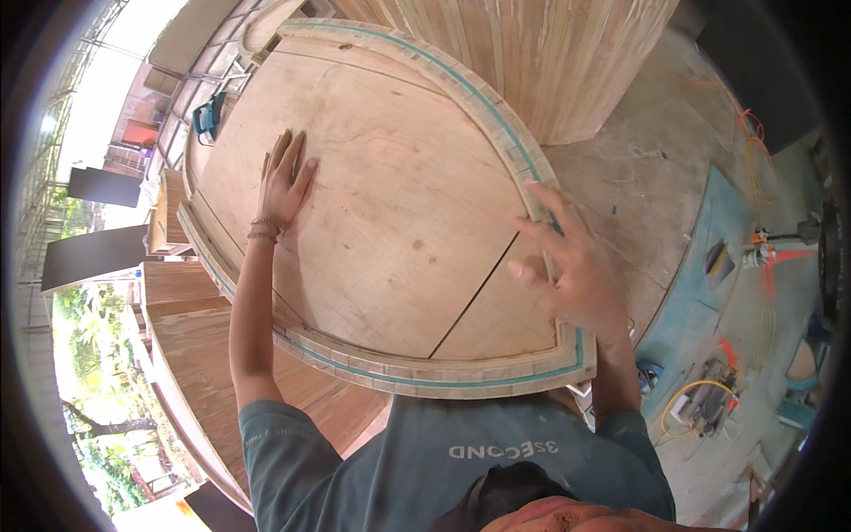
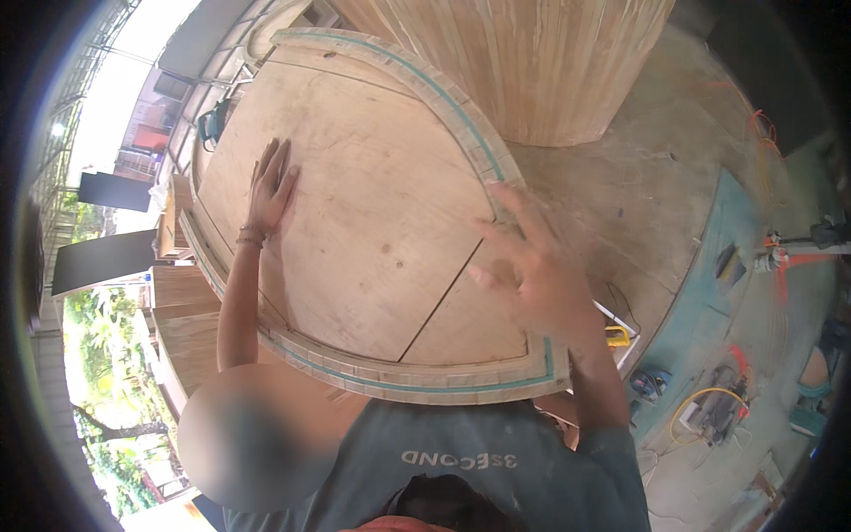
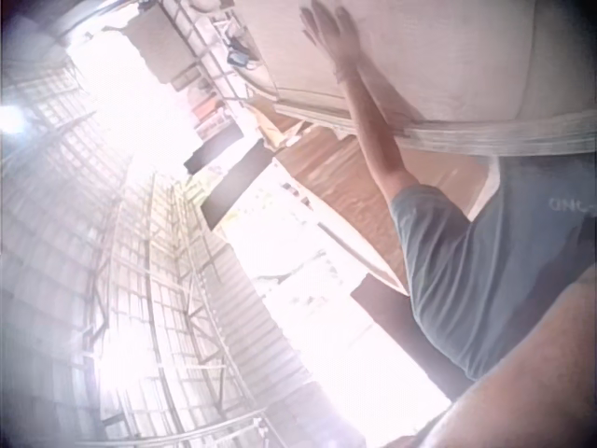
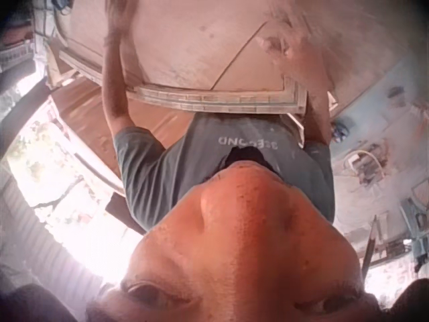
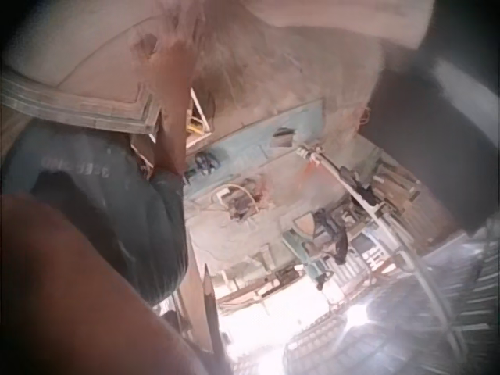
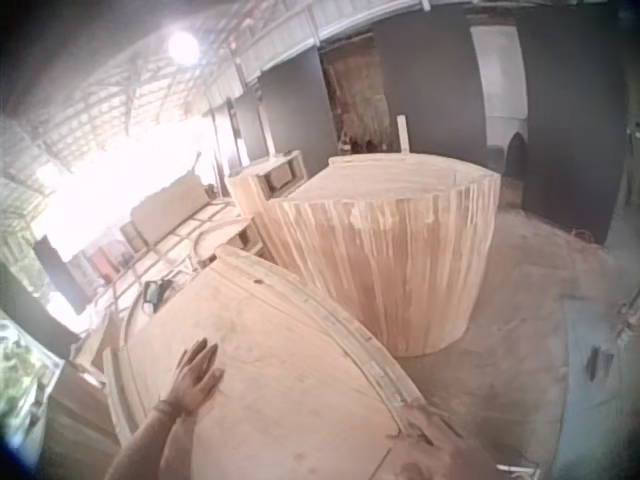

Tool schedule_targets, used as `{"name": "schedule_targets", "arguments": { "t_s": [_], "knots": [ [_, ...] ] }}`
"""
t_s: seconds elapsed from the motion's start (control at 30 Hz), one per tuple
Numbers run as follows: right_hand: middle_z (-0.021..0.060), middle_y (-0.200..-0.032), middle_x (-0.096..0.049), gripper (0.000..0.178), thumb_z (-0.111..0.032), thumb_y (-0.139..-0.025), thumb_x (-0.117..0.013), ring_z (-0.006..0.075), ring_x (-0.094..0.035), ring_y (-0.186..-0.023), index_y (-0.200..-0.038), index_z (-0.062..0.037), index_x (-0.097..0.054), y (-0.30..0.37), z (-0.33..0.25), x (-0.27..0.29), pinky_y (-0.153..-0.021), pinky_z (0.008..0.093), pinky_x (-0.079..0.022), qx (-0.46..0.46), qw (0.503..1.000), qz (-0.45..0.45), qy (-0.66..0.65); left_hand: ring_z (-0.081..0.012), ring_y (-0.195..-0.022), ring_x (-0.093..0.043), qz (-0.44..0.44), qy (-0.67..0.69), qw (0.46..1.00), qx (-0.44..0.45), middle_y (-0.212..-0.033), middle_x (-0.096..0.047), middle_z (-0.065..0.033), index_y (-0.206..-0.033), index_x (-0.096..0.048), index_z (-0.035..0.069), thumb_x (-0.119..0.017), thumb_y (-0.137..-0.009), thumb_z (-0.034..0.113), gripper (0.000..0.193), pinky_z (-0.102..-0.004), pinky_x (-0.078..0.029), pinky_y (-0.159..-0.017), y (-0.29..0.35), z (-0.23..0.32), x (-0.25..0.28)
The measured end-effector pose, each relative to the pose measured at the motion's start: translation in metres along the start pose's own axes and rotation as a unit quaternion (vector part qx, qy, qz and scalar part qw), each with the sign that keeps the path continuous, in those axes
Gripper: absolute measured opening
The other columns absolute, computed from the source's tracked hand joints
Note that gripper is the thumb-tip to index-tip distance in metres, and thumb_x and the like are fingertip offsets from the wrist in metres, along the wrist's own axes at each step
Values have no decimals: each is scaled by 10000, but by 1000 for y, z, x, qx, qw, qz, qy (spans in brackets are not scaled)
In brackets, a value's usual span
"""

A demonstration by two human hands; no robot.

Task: The person moves a white panel onto a workbench and uses a hammer to tap it into place. They then lift a large curved wooden panel and fit it into a curved wooden frame structure, adjusting the fit by hand.

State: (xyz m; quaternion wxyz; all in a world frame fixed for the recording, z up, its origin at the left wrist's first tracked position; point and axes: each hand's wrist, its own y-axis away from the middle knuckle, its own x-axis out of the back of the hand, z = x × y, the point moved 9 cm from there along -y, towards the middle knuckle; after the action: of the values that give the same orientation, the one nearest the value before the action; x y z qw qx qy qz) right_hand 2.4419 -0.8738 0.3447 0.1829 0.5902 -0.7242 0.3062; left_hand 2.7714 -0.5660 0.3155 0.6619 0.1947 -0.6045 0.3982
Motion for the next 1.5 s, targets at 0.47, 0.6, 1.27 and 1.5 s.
{"name": "schedule_targets", "arguments": {
  "t_s": [0.47,0.6,1.27,1.5],
  "knots": [
    [206,-1456,-466,421,-246,-816,-744,385,-386,-1395,-1198,-77,-690,-7,7,8,-1111,615,-322,94,994,8,-46,-334,-1565,-166,-79,-52,991,93,-1671,-242,-183,-1593,-354,143,-476,-1016,551,717,-598,-37,-1228,9,141,-34],
    [206,-1457,-466,438,-252,-796,-759,381,-391,-1390,-1199,-92,-694,-7,7,9,-1103,620,-328,106,993,9,-44,-337,-1568,-153,-128,-43,991,-3,-1671,-239,-185,-1595,-348,139,-506,-993,564,753,-608,-1,-1226,6,221,-39],
    [166,-1419,-513,432,-260,-787,-759,394,-406,-1367,-1175,-80,-702,-9,4,8,-1103,603,-316,117,992,4,-41,-349,-1562,-166,-152,14,976,-153,-1656,-281,-173,-1568,-355,32,-534,-930,599,872,-604,14,-1238,9,295,-54],
    [161,-1394,-532,458,-262,-778,-755,411,-420,-1349,-1186,-60,-702,-8,0,4,-1101,577,-337,126,991,8,-32,-331,-1567,-155,-153,2,972,-177,-1667,-256,-165,-1589,-325,62,-505,-938,627,882,-603,-10,-1243,21,290,-50]
  ]
}}
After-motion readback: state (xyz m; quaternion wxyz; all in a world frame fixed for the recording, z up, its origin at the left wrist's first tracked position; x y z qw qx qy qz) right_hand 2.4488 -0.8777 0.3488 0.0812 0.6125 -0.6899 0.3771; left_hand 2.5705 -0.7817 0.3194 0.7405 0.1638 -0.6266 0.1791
